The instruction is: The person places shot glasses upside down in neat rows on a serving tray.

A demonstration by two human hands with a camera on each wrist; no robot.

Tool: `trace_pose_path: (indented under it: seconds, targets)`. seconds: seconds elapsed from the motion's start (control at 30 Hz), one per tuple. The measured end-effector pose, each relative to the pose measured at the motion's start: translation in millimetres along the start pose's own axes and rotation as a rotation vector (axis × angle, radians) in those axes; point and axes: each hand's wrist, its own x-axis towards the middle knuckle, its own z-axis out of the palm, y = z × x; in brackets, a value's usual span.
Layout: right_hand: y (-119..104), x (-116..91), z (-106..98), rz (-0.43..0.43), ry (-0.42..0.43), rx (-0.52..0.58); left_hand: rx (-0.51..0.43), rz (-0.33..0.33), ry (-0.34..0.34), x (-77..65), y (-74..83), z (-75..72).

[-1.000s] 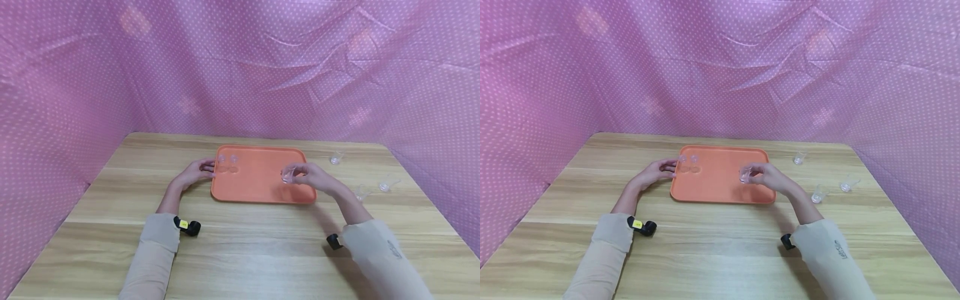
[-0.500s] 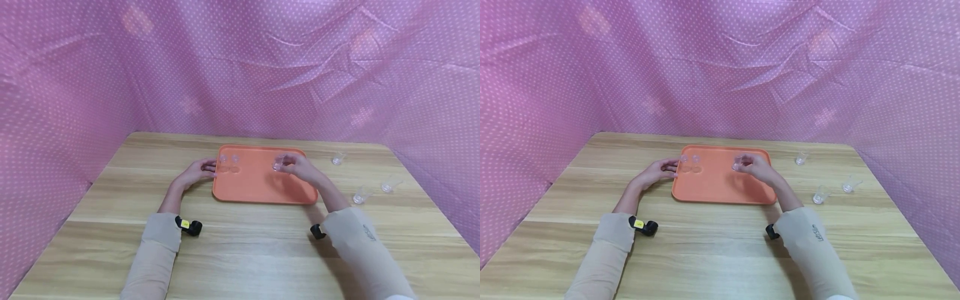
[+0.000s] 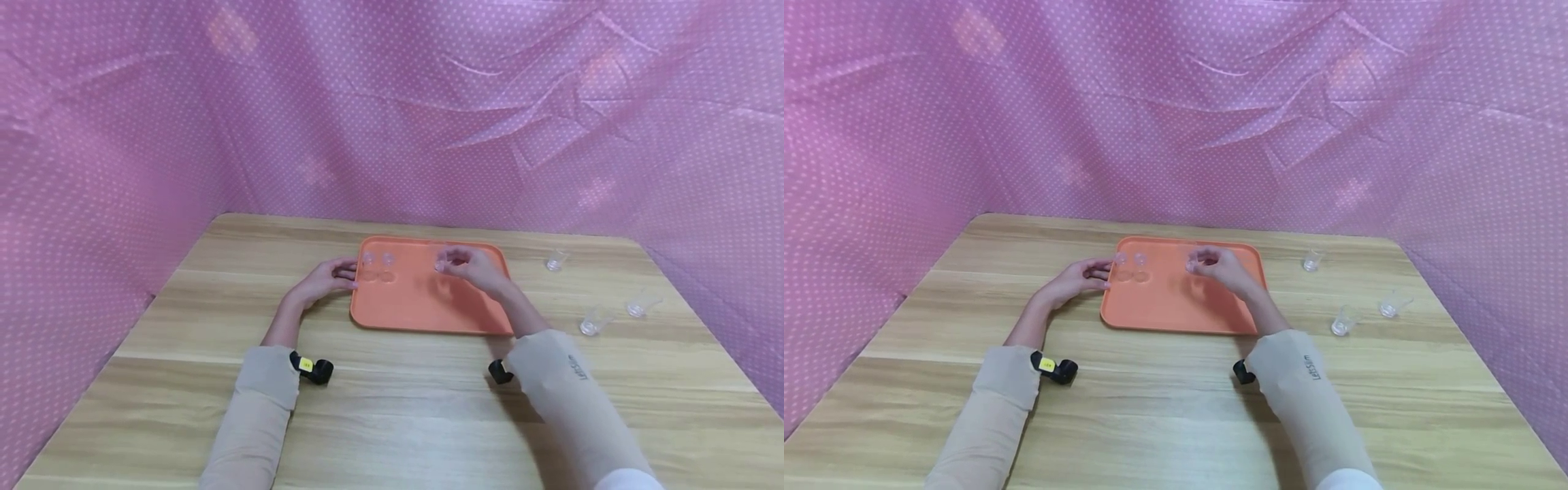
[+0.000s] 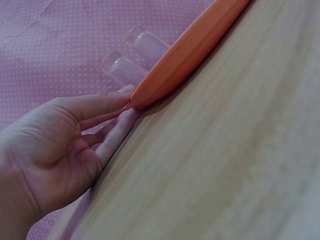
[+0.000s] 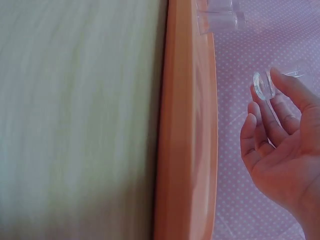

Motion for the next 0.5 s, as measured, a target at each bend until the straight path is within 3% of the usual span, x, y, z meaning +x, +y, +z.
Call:
trace_pose_path:
  seconds: [0.5]
  targets:
    - [-1, 10, 15, 0.073, 0.089, 0.071, -0.010, 0.008, -0.005, -1.2, 3.3, 0.0]
